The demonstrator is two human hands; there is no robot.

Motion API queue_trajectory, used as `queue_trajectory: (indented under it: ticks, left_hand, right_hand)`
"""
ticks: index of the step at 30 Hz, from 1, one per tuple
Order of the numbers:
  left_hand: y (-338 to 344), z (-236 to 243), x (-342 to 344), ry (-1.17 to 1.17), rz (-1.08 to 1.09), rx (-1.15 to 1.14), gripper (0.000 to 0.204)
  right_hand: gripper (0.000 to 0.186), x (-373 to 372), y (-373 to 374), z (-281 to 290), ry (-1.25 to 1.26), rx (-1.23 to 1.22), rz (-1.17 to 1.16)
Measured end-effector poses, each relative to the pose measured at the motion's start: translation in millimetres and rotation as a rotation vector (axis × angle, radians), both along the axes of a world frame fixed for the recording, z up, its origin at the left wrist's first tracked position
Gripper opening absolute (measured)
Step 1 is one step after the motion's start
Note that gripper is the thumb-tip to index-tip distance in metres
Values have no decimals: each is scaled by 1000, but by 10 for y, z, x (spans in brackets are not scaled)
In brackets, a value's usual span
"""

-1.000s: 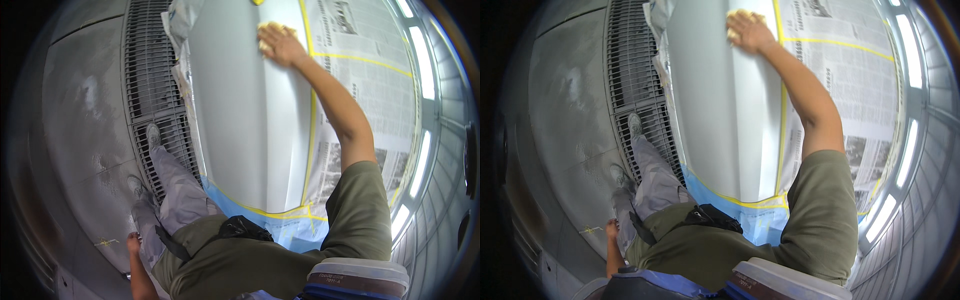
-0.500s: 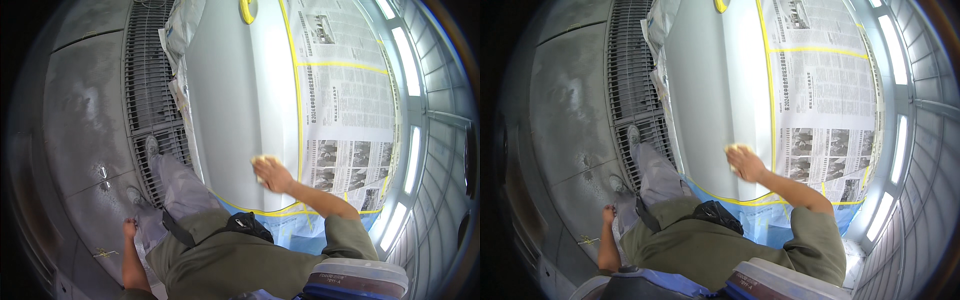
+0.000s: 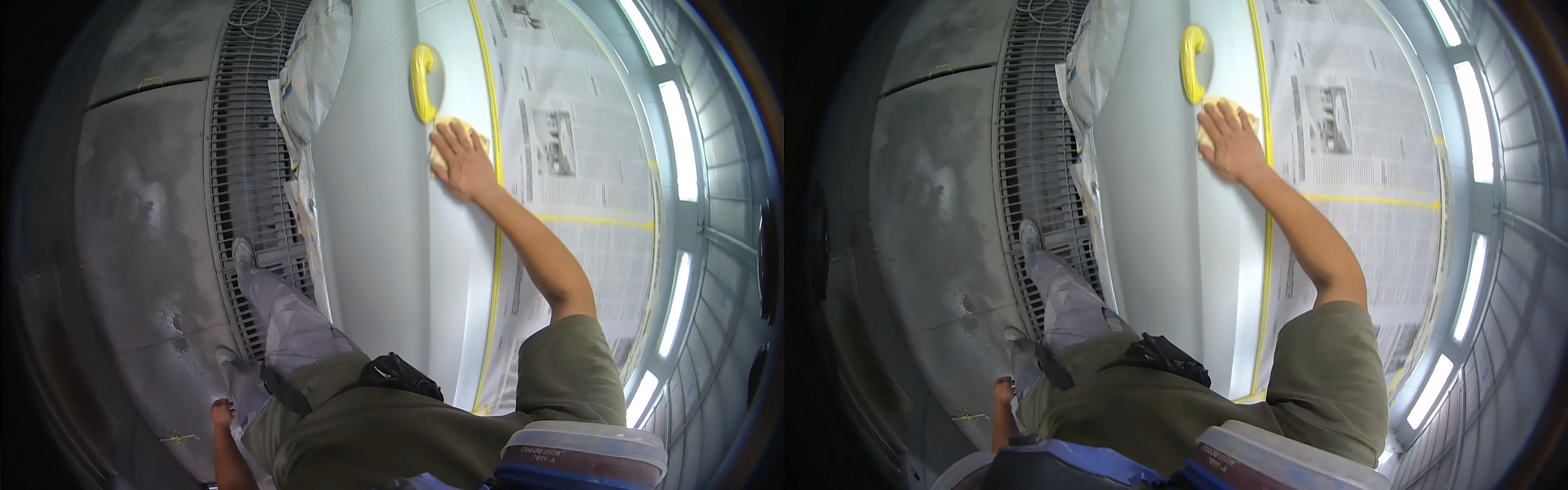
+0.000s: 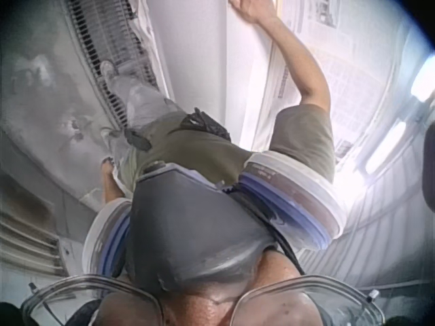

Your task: The person wipes the rear quarter panel of a silver car with a yellow cloth, then uses a spray gun to apply paint in even strokes. They repeat wiping and spraying on the same panel, moving around the vehicle to cover different areas.

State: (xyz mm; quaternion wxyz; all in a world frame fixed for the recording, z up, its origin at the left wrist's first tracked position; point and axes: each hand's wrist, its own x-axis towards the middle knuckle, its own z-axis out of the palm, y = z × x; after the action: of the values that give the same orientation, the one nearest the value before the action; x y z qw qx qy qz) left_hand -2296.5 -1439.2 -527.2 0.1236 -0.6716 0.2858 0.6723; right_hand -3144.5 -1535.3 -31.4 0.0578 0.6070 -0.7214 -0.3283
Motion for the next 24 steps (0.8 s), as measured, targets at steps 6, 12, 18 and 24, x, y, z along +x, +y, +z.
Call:
queue_trajectory:
  ticks: [6, 12, 18, 24]
  left_hand:
    - [-719, 162, -1241, 27, -180, -211, 26]
    - [-1733, 24, -2207, 38, -253, -318, 30]
    - [-2996, -157, -2837, 80, -330, -361, 35]
    - [-4385, -615, -3099, 226, -467, -413, 40]
  right_hand:
    - [66, -1288, -1260, 131, 52, 1, -18]
    - [64, -2112, -2182, 196, 31, 18, -37]
    - [64, -2423, -2935, 229, 44, 31, -42]
    - [67, -1848, -2701, 470, -205, 172, -73]
